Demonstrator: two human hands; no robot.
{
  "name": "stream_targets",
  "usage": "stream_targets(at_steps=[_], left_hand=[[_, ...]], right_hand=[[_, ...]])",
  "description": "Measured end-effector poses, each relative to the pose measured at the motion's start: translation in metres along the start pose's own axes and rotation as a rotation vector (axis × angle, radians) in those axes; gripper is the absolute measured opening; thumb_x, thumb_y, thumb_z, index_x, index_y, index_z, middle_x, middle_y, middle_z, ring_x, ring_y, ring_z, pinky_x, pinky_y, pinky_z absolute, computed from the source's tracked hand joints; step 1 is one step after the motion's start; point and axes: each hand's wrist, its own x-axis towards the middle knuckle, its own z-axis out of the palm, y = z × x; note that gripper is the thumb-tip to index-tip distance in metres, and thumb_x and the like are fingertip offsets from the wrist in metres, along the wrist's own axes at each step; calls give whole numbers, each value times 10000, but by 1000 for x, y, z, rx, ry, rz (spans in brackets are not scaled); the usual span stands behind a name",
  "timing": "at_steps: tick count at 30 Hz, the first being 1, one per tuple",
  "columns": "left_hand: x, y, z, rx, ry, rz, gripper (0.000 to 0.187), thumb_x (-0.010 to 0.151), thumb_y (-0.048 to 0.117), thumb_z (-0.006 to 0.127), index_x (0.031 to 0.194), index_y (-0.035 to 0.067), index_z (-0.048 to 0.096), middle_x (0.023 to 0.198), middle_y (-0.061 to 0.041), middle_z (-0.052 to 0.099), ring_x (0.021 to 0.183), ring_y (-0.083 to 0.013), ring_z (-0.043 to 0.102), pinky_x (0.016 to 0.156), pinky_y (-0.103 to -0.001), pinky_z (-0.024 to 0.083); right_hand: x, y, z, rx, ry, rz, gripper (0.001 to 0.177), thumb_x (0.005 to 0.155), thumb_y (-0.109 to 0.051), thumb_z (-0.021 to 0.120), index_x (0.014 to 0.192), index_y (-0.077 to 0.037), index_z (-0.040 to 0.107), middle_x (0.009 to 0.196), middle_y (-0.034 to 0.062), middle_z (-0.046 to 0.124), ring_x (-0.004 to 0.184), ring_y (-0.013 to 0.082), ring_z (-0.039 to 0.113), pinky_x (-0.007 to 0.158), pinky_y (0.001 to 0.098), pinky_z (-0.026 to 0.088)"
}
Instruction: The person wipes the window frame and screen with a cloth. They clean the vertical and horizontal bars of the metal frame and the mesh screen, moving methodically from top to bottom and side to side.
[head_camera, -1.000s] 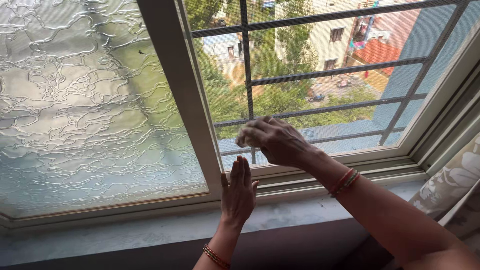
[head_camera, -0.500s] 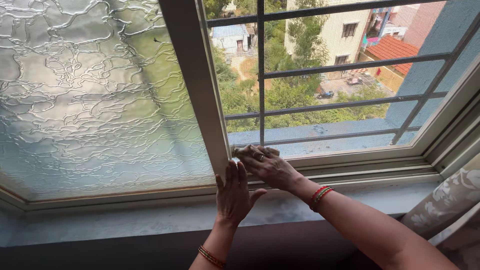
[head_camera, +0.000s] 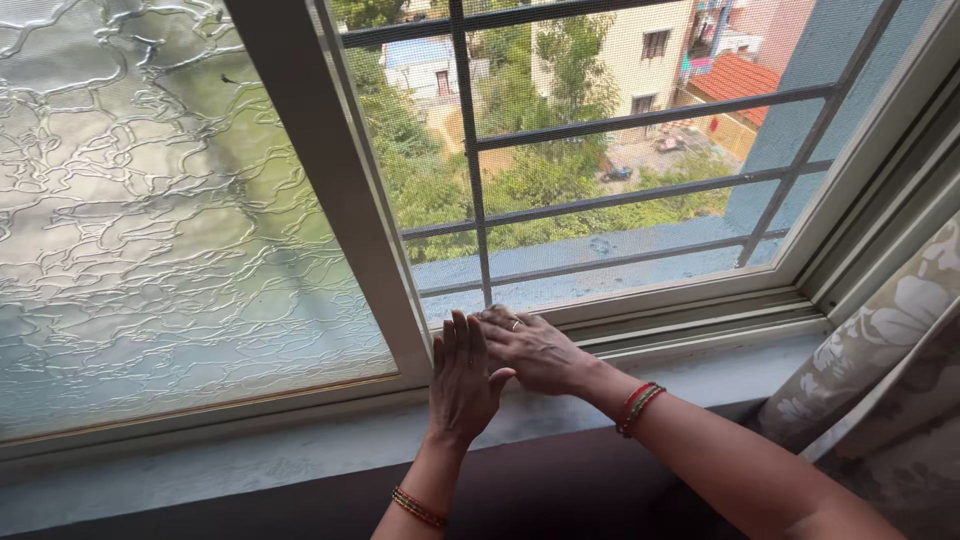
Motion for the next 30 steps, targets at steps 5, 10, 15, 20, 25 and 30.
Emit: stream_targets(at_steps=[5,10,15,20,25,30], left_hand=[[9,14,1,-49,12,90,843,1033,518,459,1613,-32,193,1698,-239,152,1584,-356,112,1265,-480,90],[26,32,14,-53,-122,150,856,1004,518,495,1592,-36,214,1675,-235,184,1564,-339,130,1247,-481,105],[32,46,25,-61,-218,154,896,979,559,512,1584,-22,198,1672,-215,166,1559,-328,115,1246,-484,91],[39,60,32,-75,-251,181,935,972,600,493,1589,-21,164,1676,-207,146,1561,-313,92,1246,-482,66],[55,80,39,-121,-303,202,937,983,607,470,1605,-4,126,1692,-185,118,1563,-298,75,1249,-477,49],[86,118,53,-117,-365,282,940,980,627,449,1608,15,111,1696,-161,102,1567,-285,47,1250,-492,31]], right_hand=[[-44,24,13,9,-136,148,525,933,-172,569,1455,-117,553,1549,77,507,1449,236,424,1174,523,242],[-110,65,-9,-55,-254,318,443,949,-209,550,1384,-142,603,1446,46,591,1374,185,499,1179,522,254],[-195,108,-36,-311,-155,432,446,901,-133,512,1324,-164,649,1389,57,638,1352,219,540,1156,479,339],[-223,128,-81,-294,-307,1010,360,1020,-270,496,1275,-86,671,1321,133,695,1243,300,649,1051,453,505],[-208,141,-112,-32,-157,1288,501,944,-304,573,1420,-148,575,1228,183,744,1131,317,738,1035,411,568],[-188,103,-10,-381,84,969,421,945,-363,575,1259,-101,672,1444,228,560,1301,403,548,1125,495,381]])
